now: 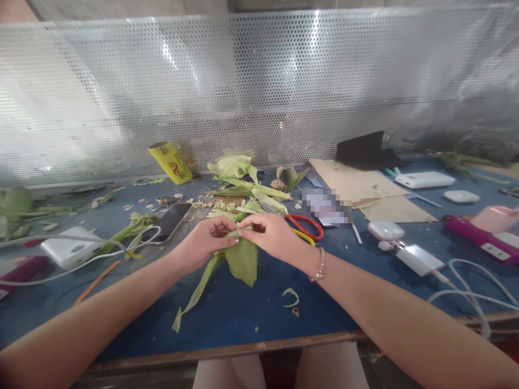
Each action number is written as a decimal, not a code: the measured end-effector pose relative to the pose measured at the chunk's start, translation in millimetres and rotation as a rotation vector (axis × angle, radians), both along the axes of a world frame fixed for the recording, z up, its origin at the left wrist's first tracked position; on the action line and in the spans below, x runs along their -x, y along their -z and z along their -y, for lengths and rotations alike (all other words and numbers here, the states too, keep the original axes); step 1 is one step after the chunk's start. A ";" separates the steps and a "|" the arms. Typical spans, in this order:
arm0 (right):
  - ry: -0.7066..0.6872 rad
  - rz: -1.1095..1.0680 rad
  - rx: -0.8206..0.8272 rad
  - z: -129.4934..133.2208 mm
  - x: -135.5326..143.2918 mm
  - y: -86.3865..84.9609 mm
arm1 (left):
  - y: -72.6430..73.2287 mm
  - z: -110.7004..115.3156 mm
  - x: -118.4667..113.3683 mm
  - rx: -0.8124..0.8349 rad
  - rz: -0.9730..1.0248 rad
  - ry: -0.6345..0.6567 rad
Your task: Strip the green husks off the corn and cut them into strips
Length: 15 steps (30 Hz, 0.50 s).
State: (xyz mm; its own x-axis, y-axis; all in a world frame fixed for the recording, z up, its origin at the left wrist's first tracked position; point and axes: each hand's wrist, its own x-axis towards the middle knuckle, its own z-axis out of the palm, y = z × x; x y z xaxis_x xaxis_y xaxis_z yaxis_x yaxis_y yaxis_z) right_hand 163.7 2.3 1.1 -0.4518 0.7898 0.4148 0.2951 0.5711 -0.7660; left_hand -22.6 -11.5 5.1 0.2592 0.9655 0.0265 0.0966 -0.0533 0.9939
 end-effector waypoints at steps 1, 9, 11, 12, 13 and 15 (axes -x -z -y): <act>0.009 0.000 -0.018 1.3 0.3 -1.4 | 0.8 0.1 0.2 -0.007 -0.019 0.004; -0.053 -0.002 -0.031 5.3 -0.8 -6.4 | -7.4 4.9 -0.4 0.238 0.053 0.113; -0.077 0.008 -0.035 4.2 -1.7 -5.7 | -7.6 4.6 0.1 0.264 0.036 0.149; -0.084 0.014 -0.042 3.8 -2.2 -5.7 | -6.9 4.1 0.2 0.241 0.011 0.145; -0.083 0.017 -0.052 3.5 -2.6 -6.0 | -5.8 3.7 0.1 0.192 -0.017 0.125; -0.056 0.021 -0.070 3.6 -3.4 -7.5 | -3.6 3.3 -1.1 0.048 -0.060 0.053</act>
State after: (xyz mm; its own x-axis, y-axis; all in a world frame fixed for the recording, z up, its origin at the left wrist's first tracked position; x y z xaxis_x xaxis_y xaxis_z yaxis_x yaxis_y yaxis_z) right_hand 167.0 -1.3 8.7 -0.5037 0.7323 0.4582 0.2766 0.6392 -0.7176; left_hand -21.6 -14.8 8.7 0.3093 0.9502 -0.0368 0.1545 -0.0120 0.9879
